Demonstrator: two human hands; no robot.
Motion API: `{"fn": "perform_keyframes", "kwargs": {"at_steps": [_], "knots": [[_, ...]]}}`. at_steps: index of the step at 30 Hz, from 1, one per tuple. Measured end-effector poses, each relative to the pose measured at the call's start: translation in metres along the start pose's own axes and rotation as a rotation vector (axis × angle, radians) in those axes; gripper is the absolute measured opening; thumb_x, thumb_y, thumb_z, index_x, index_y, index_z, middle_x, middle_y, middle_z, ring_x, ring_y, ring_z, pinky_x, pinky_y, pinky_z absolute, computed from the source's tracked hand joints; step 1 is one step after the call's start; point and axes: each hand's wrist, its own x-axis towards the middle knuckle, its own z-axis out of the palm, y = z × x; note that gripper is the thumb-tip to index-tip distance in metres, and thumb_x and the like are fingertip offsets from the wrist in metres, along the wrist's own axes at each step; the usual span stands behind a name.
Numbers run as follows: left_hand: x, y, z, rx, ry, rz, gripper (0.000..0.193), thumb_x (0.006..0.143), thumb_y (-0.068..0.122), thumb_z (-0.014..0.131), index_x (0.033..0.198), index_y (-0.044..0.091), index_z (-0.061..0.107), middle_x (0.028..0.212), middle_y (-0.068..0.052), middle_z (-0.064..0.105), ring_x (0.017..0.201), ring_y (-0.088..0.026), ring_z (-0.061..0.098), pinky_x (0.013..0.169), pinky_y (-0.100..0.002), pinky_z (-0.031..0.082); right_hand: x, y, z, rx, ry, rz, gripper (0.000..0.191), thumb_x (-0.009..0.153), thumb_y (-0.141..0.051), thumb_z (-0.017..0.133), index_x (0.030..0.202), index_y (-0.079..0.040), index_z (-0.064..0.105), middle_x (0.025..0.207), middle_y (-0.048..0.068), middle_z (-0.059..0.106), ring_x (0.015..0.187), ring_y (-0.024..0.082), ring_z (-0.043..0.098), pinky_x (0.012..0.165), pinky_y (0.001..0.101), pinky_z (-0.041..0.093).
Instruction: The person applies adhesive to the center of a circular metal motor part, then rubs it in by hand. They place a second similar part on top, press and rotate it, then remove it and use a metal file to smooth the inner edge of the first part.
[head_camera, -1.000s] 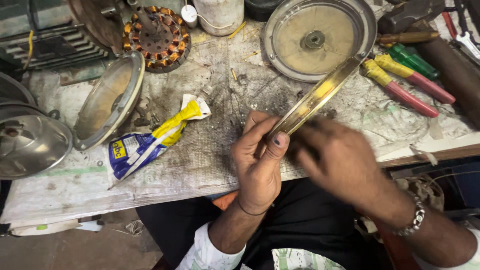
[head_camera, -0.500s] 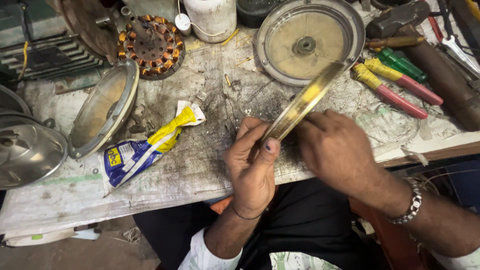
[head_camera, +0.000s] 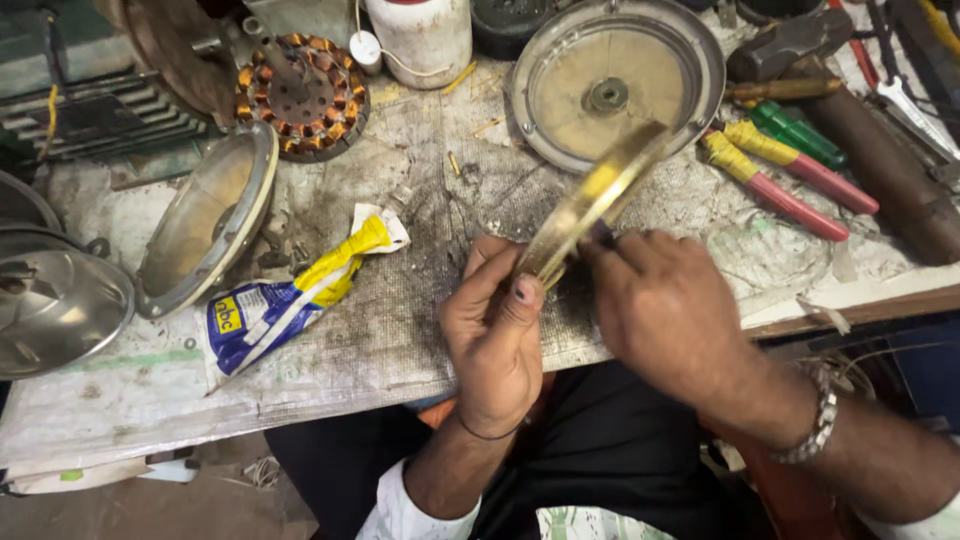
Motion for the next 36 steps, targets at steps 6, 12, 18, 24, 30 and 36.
{"fn": "perform_keyframes", "kwargs": {"at_steps": [6, 12, 18, 24, 30, 36], "knots": [[0.000, 0.001, 0.001, 0.055, 0.023, -0.027, 0.030, 0.103, 0.010, 0.071, 0.122, -0.014, 0.067, 0.107, -0.003, 0.051, 0.091, -0.011, 0.045, 0.078, -0.024, 0.038, -0.007, 0.007, 0.006, 0.057, -0.006, -0.023, 0.022, 0.087, -0.009, 0.065, 0.105, 0.002, 0.071, 0.091, 0.017, 0.071, 0.085, 0.036, 0.067, 0.078, 0.0506, 0.050], [0.001, 0.003, 0.003, 0.266, -0.073, 0.092, 0.028, 0.109, 0.012, 0.070, 0.121, -0.013, 0.066, 0.109, -0.005, 0.056, 0.099, -0.011, 0.050, 0.090, -0.024, 0.042, -0.011, 0.014, 0.013, 0.292, 0.029, -0.077, 0.019, 0.084, -0.011, 0.065, 0.099, -0.001, 0.071, 0.091, 0.016, 0.070, 0.091, 0.033, 0.066, 0.082, 0.0475, 0.053], [0.004, 0.002, 0.003, 0.116, -0.002, 0.004, 0.031, 0.106, 0.012, 0.071, 0.123, -0.013, 0.067, 0.110, -0.004, 0.052, 0.096, -0.012, 0.047, 0.083, -0.026, 0.040, 0.000, 0.005, 0.008, -0.145, 0.015, 0.041, 0.030, 0.084, -0.013, 0.068, 0.111, -0.003, 0.074, 0.087, 0.016, 0.069, 0.082, 0.034, 0.063, 0.073, 0.0526, 0.047], [-0.001, 0.005, 0.003, 0.315, -0.050, 0.039, 0.032, 0.106, 0.013, 0.069, 0.126, -0.012, 0.066, 0.111, -0.005, 0.055, 0.095, -0.010, 0.048, 0.082, -0.024, 0.041, -0.003, 0.011, 0.002, 0.182, 0.013, -0.069, 0.026, 0.086, -0.012, 0.065, 0.109, -0.004, 0.073, 0.093, 0.013, 0.071, 0.085, 0.029, 0.065, 0.078, 0.0463, 0.051], [-0.003, 0.005, 0.003, 0.335, -0.044, -0.022, 0.031, 0.104, 0.011, 0.070, 0.125, -0.011, 0.065, 0.111, -0.005, 0.055, 0.090, -0.009, 0.049, 0.077, -0.022, 0.043, -0.016, 0.017, 0.009, 0.021, 0.023, -0.044, 0.031, 0.084, -0.014, 0.065, 0.111, -0.003, 0.073, 0.096, 0.016, 0.070, 0.092, 0.033, 0.063, 0.084, 0.0507, 0.051], [-0.001, 0.003, 0.000, 0.211, -0.044, 0.000, 0.031, 0.105, 0.008, 0.070, 0.129, -0.011, 0.066, 0.111, -0.004, 0.053, 0.092, -0.009, 0.048, 0.078, -0.023, 0.041, -0.013, 0.015, 0.006, -0.096, -0.035, 0.005, 0.030, 0.083, -0.014, 0.068, 0.111, -0.007, 0.076, 0.086, 0.014, 0.067, 0.084, 0.030, 0.061, 0.078, 0.0495, 0.051]]}}
